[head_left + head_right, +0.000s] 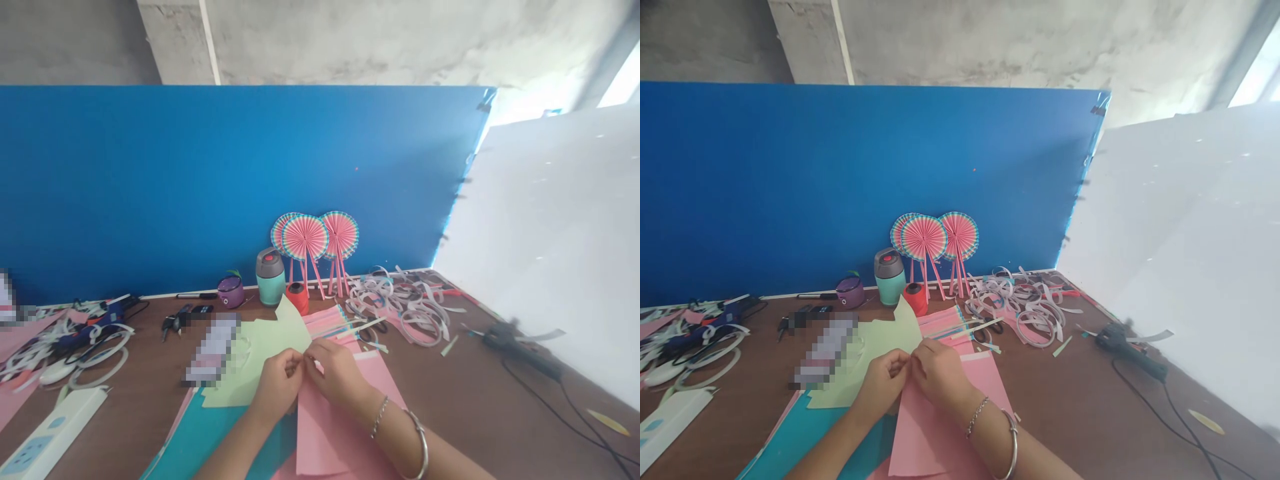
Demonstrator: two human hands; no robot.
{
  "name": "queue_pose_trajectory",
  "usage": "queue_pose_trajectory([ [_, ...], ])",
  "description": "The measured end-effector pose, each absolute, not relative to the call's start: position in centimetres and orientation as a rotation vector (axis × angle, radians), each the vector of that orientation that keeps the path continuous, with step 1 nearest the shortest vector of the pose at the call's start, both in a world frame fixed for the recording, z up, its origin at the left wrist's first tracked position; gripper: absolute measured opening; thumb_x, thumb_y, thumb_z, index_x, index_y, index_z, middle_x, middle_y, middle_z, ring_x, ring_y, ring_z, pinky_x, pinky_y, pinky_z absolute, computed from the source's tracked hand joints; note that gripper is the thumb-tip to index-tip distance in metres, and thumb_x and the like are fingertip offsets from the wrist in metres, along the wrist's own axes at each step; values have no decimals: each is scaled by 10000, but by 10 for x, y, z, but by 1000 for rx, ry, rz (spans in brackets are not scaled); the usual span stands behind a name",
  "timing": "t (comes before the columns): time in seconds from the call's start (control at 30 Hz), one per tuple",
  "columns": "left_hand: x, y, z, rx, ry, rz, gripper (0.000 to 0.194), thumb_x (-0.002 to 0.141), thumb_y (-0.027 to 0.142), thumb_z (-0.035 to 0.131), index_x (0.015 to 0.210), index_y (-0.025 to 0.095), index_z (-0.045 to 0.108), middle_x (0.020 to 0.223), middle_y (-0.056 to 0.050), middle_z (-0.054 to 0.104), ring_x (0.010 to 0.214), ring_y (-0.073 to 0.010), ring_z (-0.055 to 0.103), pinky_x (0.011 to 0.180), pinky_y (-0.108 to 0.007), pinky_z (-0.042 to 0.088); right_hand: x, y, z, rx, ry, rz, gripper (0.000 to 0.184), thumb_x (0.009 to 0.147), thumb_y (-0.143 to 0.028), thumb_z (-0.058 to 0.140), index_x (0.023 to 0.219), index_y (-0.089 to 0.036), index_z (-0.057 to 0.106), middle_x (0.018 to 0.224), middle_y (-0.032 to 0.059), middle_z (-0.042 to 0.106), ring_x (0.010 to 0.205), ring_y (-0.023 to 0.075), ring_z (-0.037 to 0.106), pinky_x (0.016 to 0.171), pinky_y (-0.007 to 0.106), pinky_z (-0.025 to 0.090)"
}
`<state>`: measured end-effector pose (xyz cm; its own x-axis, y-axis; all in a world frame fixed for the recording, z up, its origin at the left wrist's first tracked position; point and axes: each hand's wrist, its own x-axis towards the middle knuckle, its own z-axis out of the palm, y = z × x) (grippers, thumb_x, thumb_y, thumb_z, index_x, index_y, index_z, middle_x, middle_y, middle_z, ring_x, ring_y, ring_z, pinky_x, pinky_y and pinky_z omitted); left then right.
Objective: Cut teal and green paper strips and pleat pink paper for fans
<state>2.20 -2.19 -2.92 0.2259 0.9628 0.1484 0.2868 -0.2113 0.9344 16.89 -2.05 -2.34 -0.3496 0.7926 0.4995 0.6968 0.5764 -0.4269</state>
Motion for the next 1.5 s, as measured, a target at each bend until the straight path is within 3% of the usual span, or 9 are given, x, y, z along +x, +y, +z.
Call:
queue_pose_trajectory([
  [0.27,22,-22,-27,1643,1181,1051,156,744,296,516,676,168,575,626,-34,629,616,-182,607,576,-249,447,171,-18,-25,-1131,-2180,209,187,815,-78,447,738,-173,588,748,43,610,705,148,546,626,225,379],
  [0.67,23,-20,-31,1658,1185,1055,176,761,288,483,685,157,572,623,-29,636,603,-168,609,546,-233,432,169,-18,-24,-1153,-2143,154,157,748,-42,490,708,-166,578,720,34,598,670,142,539,611,224,381],
  [0.9,24,-21,-32,1659,1194,1036,162,761,283,483,694,160,565,615,-19,629,582,-159,604,528,-225,422,177,-16,-24,-1062,-2167,207,191,815,-79,460,769,-179,616,767,41,626,707,140,569,630,222,404],
  [1.5,25,-21,-34,1676,1186,1043,172,786,294,484,707,170,573,583,-8,612,562,-155,605,512,-216,423,172,-19,-27,-1101,-2030,249,167,706,-55,487,635,-179,575,662,14,579,626,125,521,574,213,369],
])
